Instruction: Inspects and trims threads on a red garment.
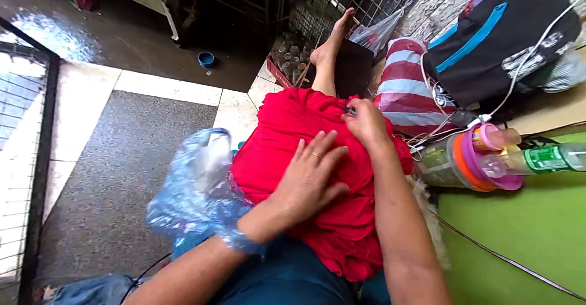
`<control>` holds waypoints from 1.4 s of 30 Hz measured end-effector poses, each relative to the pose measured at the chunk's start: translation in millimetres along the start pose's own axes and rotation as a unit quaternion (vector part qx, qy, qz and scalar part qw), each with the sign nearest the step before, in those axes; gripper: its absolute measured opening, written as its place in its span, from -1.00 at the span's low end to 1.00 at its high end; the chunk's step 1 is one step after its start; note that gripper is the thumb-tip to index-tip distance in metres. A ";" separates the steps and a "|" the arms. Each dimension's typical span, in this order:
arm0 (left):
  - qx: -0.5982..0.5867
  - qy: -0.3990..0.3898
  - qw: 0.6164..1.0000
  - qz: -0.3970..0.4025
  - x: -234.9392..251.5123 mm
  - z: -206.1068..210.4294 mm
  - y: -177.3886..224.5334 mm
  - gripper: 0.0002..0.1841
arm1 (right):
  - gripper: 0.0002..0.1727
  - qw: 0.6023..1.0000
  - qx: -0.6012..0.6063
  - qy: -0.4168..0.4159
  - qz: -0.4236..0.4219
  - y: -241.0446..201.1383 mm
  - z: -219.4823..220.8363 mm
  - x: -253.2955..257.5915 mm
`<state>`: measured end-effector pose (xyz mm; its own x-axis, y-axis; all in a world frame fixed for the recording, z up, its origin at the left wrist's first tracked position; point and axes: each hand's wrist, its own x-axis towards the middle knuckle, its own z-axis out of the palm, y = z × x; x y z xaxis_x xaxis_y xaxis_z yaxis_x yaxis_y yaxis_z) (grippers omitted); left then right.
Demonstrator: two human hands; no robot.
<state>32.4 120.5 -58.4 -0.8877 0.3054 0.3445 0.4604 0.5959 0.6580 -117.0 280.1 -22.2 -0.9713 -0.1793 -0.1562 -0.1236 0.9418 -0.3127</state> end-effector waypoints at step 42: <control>-0.175 -0.006 0.916 -0.360 -37.2 -76.1 -18.2 -0.73 | -0.71 0.912 0.346 0.130 -0.179 -42.3 12.4 -110.6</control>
<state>57.4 41.8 -32.2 -0.9609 -0.0644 -0.2692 -0.2734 0.3721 0.8870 -1.8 256.5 -3.4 -0.9204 -0.2814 0.2714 -0.3717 0.4148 -0.8305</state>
